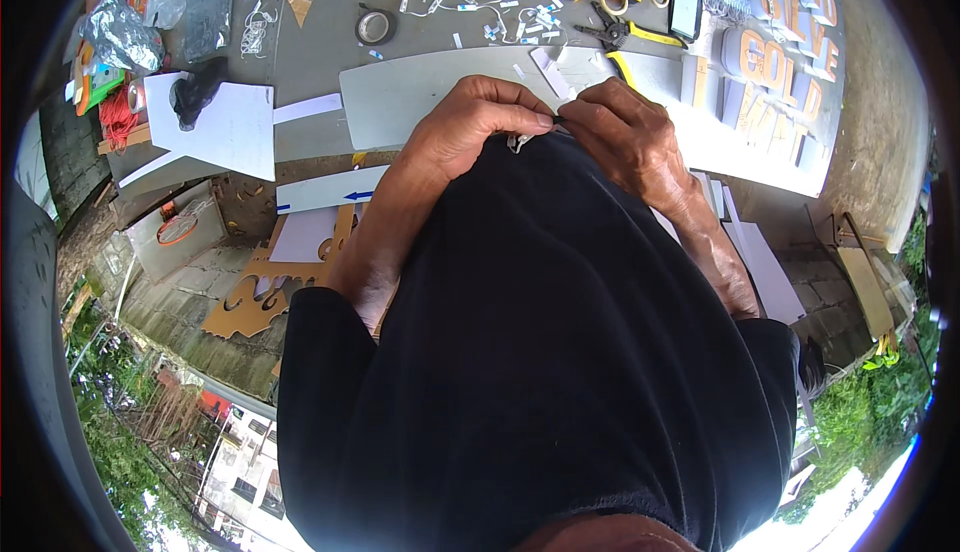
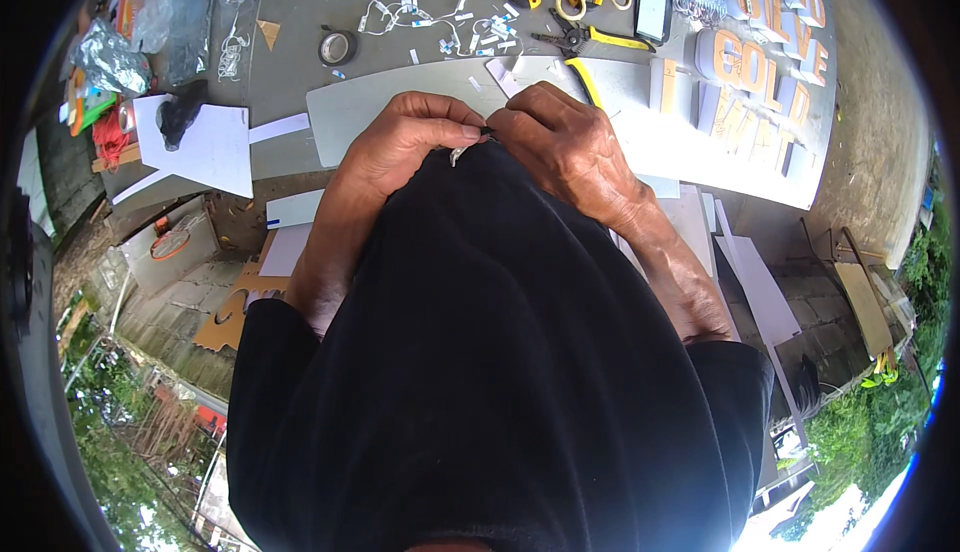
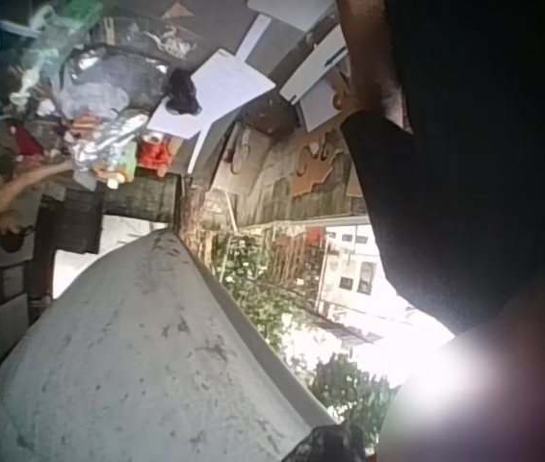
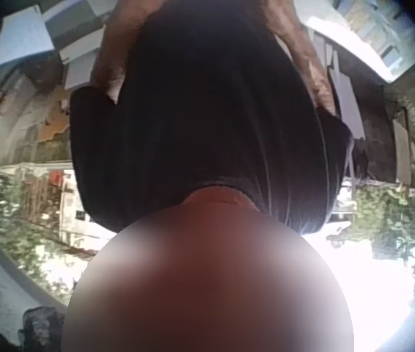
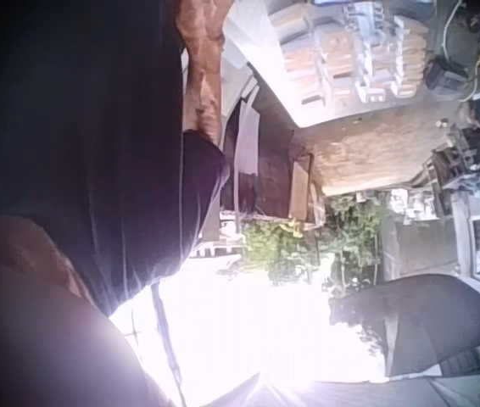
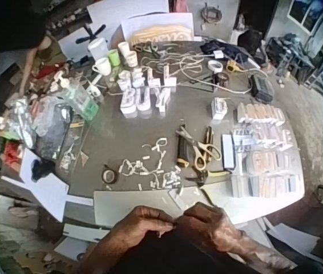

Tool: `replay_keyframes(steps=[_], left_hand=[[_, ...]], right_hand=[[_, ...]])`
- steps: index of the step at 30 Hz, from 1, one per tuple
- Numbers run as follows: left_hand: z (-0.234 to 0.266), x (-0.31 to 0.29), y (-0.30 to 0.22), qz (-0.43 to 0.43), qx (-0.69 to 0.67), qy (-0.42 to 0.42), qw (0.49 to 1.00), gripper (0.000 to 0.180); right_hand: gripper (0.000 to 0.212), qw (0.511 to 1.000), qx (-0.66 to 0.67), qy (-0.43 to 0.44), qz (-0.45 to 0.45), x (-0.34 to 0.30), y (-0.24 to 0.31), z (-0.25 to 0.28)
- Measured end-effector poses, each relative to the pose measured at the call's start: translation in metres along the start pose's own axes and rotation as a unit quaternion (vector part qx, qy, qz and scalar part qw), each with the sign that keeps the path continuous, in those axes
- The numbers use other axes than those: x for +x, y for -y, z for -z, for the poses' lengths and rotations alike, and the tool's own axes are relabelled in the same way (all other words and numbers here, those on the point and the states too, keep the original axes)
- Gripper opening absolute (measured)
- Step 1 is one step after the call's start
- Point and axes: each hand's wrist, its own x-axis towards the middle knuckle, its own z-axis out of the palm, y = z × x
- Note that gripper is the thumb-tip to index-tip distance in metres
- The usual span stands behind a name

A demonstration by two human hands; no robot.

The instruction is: Assembling and wiring LED letters for a sign using electrical tape and scissors.

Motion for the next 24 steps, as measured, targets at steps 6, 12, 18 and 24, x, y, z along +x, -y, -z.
replay_keyframes(steps=[6,12,18,24], left_hand=[[-0.004,-0.007,-0.008,-0.023,0.103,-0.006,0.994,0.018],[-0.01,-0.009,-0.007,-0.13,0.239,-0.039,0.962,0.014],[-0.028,-0.014,-0.006,-0.285,0.425,-0.133,0.849,0.021],[-0.029,-0.007,-0.006,-0.398,0.508,-0.143,0.75,0.018]], right_hand=[[0.021,0.996,0.085,-0.011,-0.029,-0.001,0.0,0.001],[0.01,0.965,0.228,-0.01,-0.131,-0.001,-0.001,-0.001],[0.009,0.963,0.209,-0.009,-0.167,-0.003,-0.002,0.0],[0.009,0.962,0.203,-0.012,-0.185,-0.004,0.001,0.0]])
